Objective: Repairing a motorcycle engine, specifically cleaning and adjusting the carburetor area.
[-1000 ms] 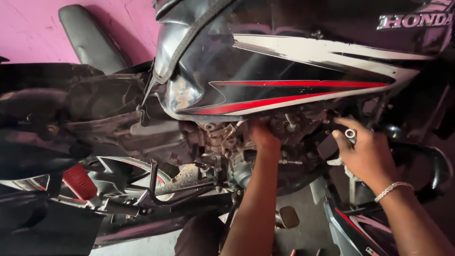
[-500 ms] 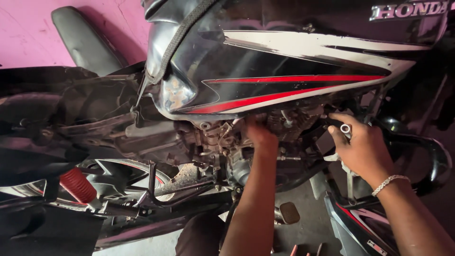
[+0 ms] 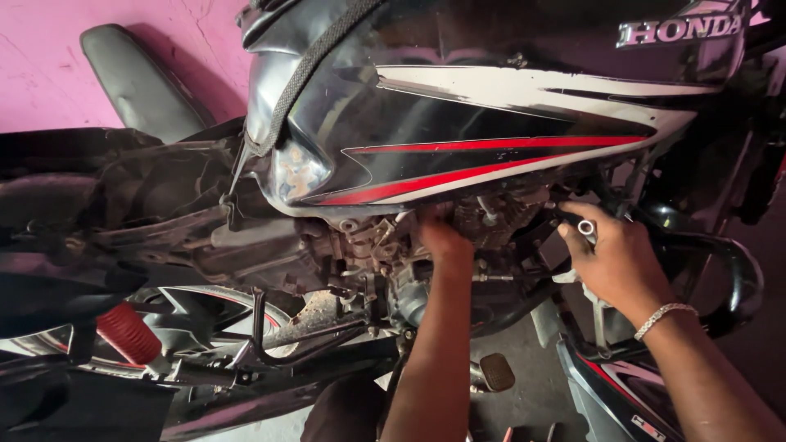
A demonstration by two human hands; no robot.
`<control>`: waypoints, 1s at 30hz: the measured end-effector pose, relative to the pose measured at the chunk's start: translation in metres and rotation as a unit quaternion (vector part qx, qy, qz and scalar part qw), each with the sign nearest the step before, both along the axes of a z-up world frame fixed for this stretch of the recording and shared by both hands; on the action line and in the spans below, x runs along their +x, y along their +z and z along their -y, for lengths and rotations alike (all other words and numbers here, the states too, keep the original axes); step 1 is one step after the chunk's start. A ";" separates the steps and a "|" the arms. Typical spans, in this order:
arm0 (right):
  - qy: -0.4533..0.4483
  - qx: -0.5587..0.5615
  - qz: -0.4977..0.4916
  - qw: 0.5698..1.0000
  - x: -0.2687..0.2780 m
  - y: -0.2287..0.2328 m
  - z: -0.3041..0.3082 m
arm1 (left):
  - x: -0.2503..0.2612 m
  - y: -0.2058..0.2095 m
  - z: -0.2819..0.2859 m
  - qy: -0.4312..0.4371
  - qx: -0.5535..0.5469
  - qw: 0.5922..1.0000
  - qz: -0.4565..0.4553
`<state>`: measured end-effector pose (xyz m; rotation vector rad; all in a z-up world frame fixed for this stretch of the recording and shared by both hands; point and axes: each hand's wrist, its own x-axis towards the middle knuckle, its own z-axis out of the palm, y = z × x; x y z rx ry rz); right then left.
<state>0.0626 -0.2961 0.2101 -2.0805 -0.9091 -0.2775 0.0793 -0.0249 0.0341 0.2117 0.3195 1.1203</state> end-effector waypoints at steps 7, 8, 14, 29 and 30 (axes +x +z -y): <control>-0.009 -0.024 -0.008 1.000 -0.001 0.001 -0.001 | -0.021 0.040 0.018 -0.037 -0.061 0.997 -0.001; -0.014 -0.036 -0.016 0.999 -0.001 0.002 -0.001 | -0.022 0.039 0.018 -0.060 -0.061 0.995 0.044; -0.017 -0.031 -0.015 0.999 0.001 0.000 -0.002 | 0.001 -0.010 -0.002 0.015 0.023 0.997 -0.076; -0.036 -0.080 -0.095 0.992 -0.006 0.013 -0.002 | -0.006 0.002 0.001 -0.020 0.000 1.000 -0.005; -0.036 -0.080 -0.095 0.992 -0.004 0.010 -0.002 | -0.005 0.002 0.001 -0.020 0.000 1.000 -0.006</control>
